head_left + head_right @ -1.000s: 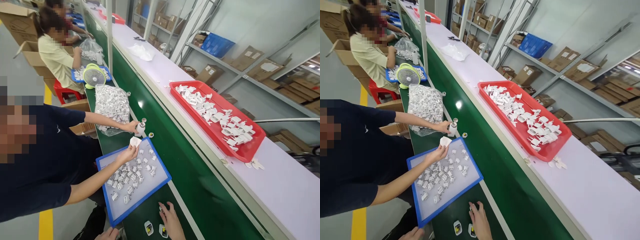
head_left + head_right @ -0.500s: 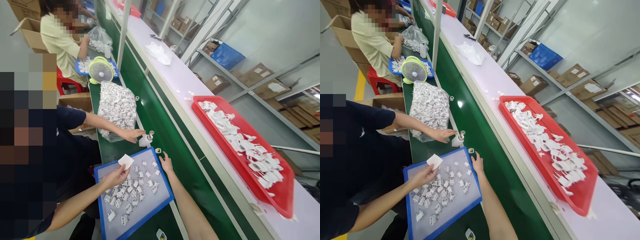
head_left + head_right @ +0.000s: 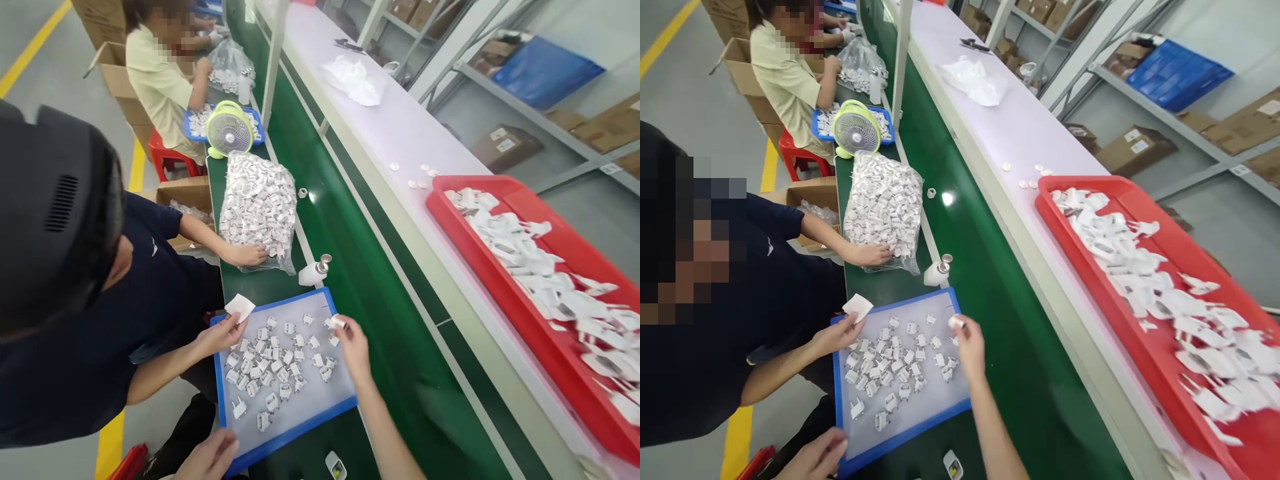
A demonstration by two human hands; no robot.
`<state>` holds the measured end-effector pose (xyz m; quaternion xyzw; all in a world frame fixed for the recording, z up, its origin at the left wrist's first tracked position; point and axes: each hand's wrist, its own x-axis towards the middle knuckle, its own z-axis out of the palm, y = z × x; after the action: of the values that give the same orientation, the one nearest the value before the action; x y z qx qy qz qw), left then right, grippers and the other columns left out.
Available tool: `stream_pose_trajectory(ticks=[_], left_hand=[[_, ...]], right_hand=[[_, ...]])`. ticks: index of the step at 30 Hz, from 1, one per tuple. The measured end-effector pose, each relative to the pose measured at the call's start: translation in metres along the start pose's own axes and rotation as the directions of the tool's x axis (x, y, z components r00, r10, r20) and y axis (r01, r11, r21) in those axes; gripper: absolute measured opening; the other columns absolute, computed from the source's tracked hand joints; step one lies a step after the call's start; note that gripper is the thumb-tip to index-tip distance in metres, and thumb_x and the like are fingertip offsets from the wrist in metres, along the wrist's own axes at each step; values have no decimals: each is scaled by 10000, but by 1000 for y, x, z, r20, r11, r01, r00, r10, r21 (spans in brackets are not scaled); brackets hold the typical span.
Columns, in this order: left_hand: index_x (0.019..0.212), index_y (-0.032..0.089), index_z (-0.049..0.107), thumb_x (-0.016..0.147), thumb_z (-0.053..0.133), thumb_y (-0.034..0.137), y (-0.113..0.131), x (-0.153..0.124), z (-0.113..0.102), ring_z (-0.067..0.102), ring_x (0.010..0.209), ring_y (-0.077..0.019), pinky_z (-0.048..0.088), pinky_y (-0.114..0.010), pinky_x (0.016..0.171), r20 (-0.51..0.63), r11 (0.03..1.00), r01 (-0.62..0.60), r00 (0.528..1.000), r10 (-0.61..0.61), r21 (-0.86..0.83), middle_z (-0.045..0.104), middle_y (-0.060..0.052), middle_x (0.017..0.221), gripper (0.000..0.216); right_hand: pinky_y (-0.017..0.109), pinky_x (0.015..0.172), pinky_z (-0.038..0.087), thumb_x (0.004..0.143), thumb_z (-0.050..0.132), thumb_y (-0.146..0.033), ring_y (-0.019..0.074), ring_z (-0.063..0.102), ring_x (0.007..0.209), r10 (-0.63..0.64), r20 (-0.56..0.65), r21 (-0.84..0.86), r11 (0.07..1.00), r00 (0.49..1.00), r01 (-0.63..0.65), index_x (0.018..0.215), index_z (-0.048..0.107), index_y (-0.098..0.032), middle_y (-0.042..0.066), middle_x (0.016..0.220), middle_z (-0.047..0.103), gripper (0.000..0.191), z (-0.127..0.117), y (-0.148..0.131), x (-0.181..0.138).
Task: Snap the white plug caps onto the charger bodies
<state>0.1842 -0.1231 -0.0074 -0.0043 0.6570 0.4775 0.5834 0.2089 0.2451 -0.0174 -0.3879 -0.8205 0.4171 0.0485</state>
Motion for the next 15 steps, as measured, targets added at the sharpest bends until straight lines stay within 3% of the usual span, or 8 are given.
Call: stream_pose_trajectory(ticks=[2, 4, 6, 8, 9, 11, 13, 15], left_hand=[[1172, 205, 653, 807, 575, 855, -6, 1, 24, 689, 934, -264, 572, -353, 781, -43, 988, 25, 999, -32, -149, 697, -86, 1043, 749], [1281, 221, 589, 729, 505, 959, -3, 7, 45, 694, 903, -271, 577, -354, 706, -49, 929, 50, 996, -73, -366, 669, -103, 1112, 926], [1269, 226, 601, 687, 577, 950, 3, 11, 59, 694, 837, -253, 579, -342, 652, 2, 882, 60, 998, -66, -467, 673, -107, 1118, 929], [1063, 200, 693, 610, 735, 877, 7, 11, 68, 671, 745, -211, 550, -283, 588, 21, 892, 24, 1000, -16, -451, 700, -81, 977, 816], [920, 185, 703, 572, 779, 853, 7, 9, 70, 639, 656, -180, 509, -250, 516, 19, 899, 20, 1000, -13, -437, 687, -56, 848, 756], [724, 179, 639, 561, 782, 848, 5, 5, 71, 521, 463, -120, 357, -209, 377, 29, 888, 57, 998, -49, -456, 565, 11, 595, 704], [682, 186, 587, 587, 768, 839, 2, -1, 70, 374, 340, -74, 196, -189, 333, 61, 849, 132, 991, -117, -512, 433, 65, 476, 684], [689, 190, 569, 586, 808, 783, 3, -7, 66, 349, 340, -59, 166, -173, 354, 66, 813, 149, 989, -136, -563, 408, 78, 462, 648]], right_hand=[[367, 836, 609, 978, 590, -467, 226, 707, 890, -101, 116, 81, 992, 988, 91, 1087, 746, -211, 99, 1111, 716, 320, 9, -11, -74], [340, 896, 595, 932, 666, -399, 246, 698, 1027, -185, 222, 134, 978, 957, 158, 1146, 752, -277, 69, 1180, 718, 261, 22, -26, -148], [360, 991, 558, 933, 670, -271, 265, 666, 1144, -249, 328, 133, 967, 911, 217, 1351, 645, -333, 60, 1276, 696, 423, 33, -42, -205], [387, 1046, 527, 892, 739, -248, 290, 643, 1191, -261, 417, 99, 965, 871, 242, 1454, 542, -363, 53, 1316, 685, 607, 37, -50, -235], [385, 1049, 525, 869, 775, -268, 295, 639, 1192, -244, 432, 77, 969, 868, 234, 1466, 525, -365, 50, 1318, 684, 654, 37, -49, -239], [353, 1007, 543, 894, 754, -336, 270, 652, 1139, -146, 371, 9, 988, 917, 154, 1433, 553, -340, 47, 1271, 689, 575, 34, -36, -227], [343, 968, 552, 1002, 592, -354, 228, 663, 1060, 6, 208, -88, 996, 978, 12, 1378, 583, -272, 63, 1217, 679, 385, 31, -12, -197], [400, 977, 545, 1062, 475, -330, 217, 663, 1017, 127, 91, -177, 978, 988, -110, 1346, 582, -193, 98, 1213, 657, 333, 33, 17, -160]])
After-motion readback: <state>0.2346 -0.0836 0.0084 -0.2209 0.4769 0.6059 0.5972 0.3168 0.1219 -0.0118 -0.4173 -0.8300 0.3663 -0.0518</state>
